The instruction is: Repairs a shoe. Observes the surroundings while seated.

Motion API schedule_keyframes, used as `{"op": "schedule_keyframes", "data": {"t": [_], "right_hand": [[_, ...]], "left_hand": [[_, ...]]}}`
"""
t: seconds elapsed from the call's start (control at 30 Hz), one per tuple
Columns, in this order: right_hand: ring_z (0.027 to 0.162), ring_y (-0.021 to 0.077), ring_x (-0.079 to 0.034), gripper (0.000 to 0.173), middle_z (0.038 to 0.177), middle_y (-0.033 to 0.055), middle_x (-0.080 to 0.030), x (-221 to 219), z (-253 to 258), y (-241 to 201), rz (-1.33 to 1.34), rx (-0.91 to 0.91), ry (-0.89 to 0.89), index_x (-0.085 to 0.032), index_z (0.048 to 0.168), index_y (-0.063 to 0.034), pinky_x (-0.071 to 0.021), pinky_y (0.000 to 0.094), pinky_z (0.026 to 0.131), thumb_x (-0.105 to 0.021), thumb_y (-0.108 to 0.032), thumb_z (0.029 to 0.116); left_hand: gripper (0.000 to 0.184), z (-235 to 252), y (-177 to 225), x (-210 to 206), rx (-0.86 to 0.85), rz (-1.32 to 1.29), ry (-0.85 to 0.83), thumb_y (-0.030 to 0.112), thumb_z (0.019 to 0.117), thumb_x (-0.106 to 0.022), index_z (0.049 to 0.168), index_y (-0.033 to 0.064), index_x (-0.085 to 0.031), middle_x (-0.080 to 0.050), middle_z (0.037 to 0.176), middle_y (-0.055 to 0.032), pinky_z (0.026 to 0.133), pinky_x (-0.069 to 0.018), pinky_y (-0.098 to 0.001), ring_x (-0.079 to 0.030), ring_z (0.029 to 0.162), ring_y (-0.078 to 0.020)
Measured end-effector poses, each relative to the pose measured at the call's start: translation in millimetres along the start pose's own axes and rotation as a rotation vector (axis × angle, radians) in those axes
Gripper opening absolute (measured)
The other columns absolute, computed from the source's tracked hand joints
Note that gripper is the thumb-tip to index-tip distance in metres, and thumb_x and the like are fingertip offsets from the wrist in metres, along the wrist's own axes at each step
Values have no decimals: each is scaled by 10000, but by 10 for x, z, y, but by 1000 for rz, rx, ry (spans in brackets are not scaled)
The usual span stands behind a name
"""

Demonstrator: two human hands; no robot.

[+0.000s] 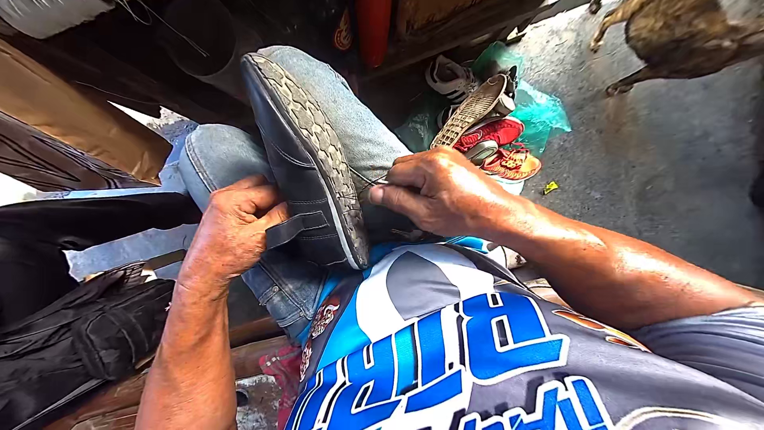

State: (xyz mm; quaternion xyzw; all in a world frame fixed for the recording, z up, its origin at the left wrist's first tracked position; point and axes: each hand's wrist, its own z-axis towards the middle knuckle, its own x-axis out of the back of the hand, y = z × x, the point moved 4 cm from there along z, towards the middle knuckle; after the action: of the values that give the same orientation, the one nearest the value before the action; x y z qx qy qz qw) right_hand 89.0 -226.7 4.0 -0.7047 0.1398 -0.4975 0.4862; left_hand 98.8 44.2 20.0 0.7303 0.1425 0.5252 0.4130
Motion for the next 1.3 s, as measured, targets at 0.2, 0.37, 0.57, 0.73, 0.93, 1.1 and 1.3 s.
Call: {"op": "schedule_keyframes", "data": {"t": [0.2,0.37,0.57,0.73,0.93,1.1,1.3], "right_hand": [[620,150,-546,334,667,-8,-536,-8,-10,-30,-131,-95,32,-595,708,-138,-412,394,555,-582,-324,985],[809,111,-634,179,879,18,-662,-183,27,-145,55,107,-20,-771,1016,-89,-531,309,714,-681,-226,946],[794,91,-616,136,842,19,-648,-218,174,-172,157,209,-46,-746,903,-77,-497,276,690,-627,-126,947],[828,19,-573,126,974,5,-611,-57,132,-145,493,144,-226,-695,881,-64,-472,167,649,-574,-79,912],[566,48,-529,202,925,-14,-661,603,-158,346,864,-18,-79,-654,843,-169,-409,206,430,-486,-183,953],[782,67,-614,296,1030,28,-632,561,-22,322,182,-148,197,-705,1003,-85,-547,261,660,-687,-372,932],[779,201,-626,583,886,34,-612,-305,411,-304,-129,-54,-132,-631,1035,-120,-484,431,636,-714,-660,833]], "left_hand": [[191,-9,59,-60,-54,-2,-9,140,938,-632,754,120,-681,-579,797,66,667,-440,-135,-546,759,26],[148,-76,57,-77,-62,-7,-32,127,894,-643,758,108,-699,-648,887,39,769,-494,-146,-603,873,19],[179,-216,121,-65,-28,58,-15,118,861,-638,684,124,-661,-643,849,42,745,-495,-161,-604,842,13],[264,-223,24,-4,-39,162,38,129,890,-618,632,103,-568,-564,768,6,676,-443,-220,-550,762,-50],[194,-314,-29,30,-36,121,63,110,875,-612,682,95,-627,-612,821,0,720,-480,-214,-585,814,-41],[256,-310,59,-13,-31,149,74,171,908,-622,658,118,-616,-587,795,17,678,-467,-226,-564,774,-42],[399,-337,-52,201,33,412,159,205,1014,-563,677,-6,-538,-554,750,-164,656,-464,-479,-573,742,-305]]}}
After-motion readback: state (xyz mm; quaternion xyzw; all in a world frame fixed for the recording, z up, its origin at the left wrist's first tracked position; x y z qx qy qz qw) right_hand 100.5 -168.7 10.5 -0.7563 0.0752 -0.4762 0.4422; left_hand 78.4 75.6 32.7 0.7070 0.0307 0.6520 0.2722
